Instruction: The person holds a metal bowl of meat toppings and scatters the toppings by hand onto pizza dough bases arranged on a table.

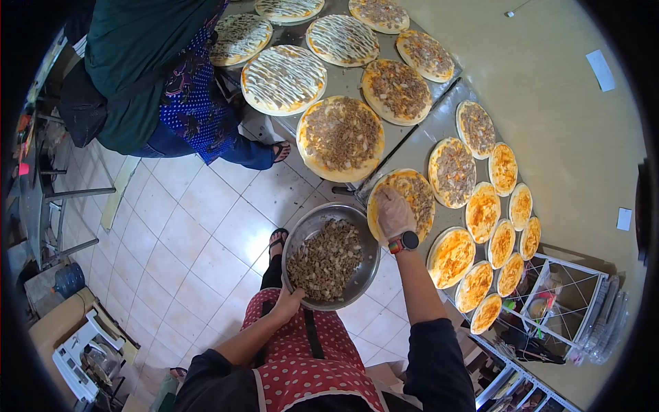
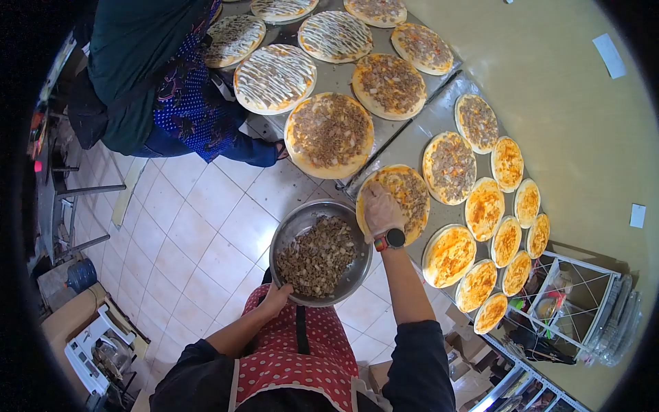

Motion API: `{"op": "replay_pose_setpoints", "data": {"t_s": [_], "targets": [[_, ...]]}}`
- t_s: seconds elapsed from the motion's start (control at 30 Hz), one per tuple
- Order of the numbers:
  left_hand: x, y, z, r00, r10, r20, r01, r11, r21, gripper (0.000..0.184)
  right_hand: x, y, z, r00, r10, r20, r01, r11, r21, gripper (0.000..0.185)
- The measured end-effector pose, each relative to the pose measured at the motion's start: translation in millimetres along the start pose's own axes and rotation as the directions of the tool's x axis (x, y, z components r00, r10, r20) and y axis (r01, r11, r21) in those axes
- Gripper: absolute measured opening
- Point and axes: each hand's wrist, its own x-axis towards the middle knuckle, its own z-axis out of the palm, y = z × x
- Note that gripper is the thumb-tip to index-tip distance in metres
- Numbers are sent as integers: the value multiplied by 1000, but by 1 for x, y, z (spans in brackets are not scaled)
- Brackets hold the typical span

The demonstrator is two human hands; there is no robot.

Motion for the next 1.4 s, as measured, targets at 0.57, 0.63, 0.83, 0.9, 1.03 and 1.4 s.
{"op": "replay_pose_setpoints", "data": {"t_s": [0.57,0.63,0.83,0.9,1.03,1.4], "targets": [[-1,9,6,999,-32,-5,32,999,-17,52,-92,-39,22,972,-191,137,152,955,253,34],[-4,10,9,999,-41,-11,41,999,-1,53,-107,-58,31,942,-139,306,36,947,319,33],[-4,-4,9,997,-60,-47,56,994,-95,48,-132,-85,44,844,2,537,-169,951,261,41],[-10,2,14,993,-47,-104,36,994,-105,29,-134,-83,48,754,-30,657,-239,918,317,35],[-9,-7,11,997,-50,-56,45,995,-84,28,-132,-63,32,820,49,570,-356,823,442,28],[-10,10,19,996,-77,-53,73,996,-60,33,-87,-8,-9,862,153,482,-441,696,567,15]]}}
